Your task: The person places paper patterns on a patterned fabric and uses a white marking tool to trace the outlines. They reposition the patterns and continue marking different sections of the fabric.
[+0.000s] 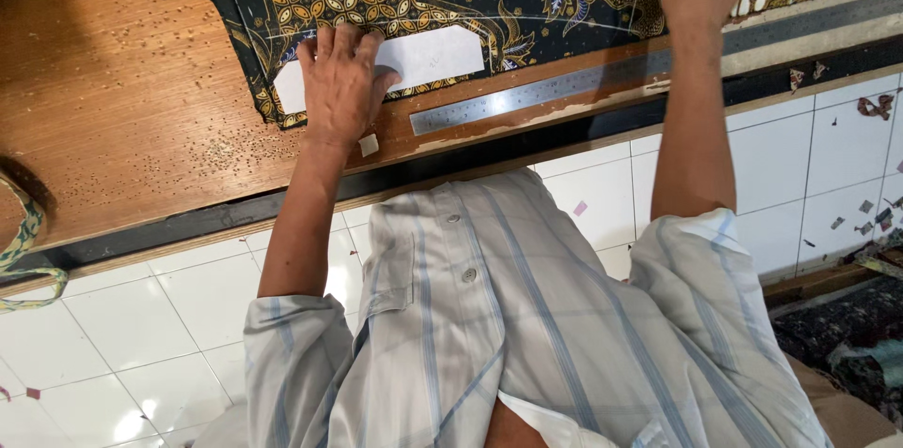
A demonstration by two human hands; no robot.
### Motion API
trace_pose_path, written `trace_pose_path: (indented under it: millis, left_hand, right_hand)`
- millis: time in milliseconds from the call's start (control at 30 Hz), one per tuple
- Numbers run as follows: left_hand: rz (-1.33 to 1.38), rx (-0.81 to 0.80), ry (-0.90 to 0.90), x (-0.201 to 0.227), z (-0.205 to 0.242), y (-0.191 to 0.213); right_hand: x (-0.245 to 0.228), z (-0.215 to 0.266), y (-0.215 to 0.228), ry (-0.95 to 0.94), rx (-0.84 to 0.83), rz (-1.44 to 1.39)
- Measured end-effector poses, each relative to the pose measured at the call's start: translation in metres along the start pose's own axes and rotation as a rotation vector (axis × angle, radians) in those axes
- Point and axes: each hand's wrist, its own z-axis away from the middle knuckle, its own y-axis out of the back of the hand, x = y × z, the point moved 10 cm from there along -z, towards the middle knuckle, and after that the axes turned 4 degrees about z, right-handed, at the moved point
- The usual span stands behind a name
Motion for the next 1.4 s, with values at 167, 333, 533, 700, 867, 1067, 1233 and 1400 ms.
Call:
trace_pose_path:
  millis: [167,333,533,700,867,1067,1233,1400]
  left_hand:
    - [0.000,-0.082,0.070,-0.006,-0.010,-0.007]
    - [0.008,-0.140,0.087,-0.015,-0.020,-0.017]
    - [0.420,0.066,0.299,-0.074,0.004,0.034]
    - [1.216,0.436,0.423,-0.084,0.028,0.063]
    - [1.490,0.428,0.498,0.006,0.012,0.004]
    - [1.655,0.126,0.390,0.135,-0.017,-0.073]
    - [1.681,0.074,0.308,0.169,-0.024,-0.087]
    - [1.770,0.191,0.335,0.138,-0.045,-0.077]
  right_hand:
    - [0.043,0.010,-0.021,-0.268,-0.227,-0.167]
    - [0.060,0.003,-0.037,-0.388,-0.396,-0.049]
    - [0.085,0.002,-0.044,-0.430,-0.357,-0.048]
    - [0.088,0.002,-0.062,-0.529,-0.529,-0.288]
    - [0.059,-0.015,-0.039,-0.483,-0.480,-0.069]
    - [0.056,-0.025,-0.018,-0.666,-0.576,-0.201]
    - [0.033,-0.032,0.006,-0.580,-0.585,-0.360]
    - [-0.050,0.010,0.030,-0.507,-0.646,-0.801]
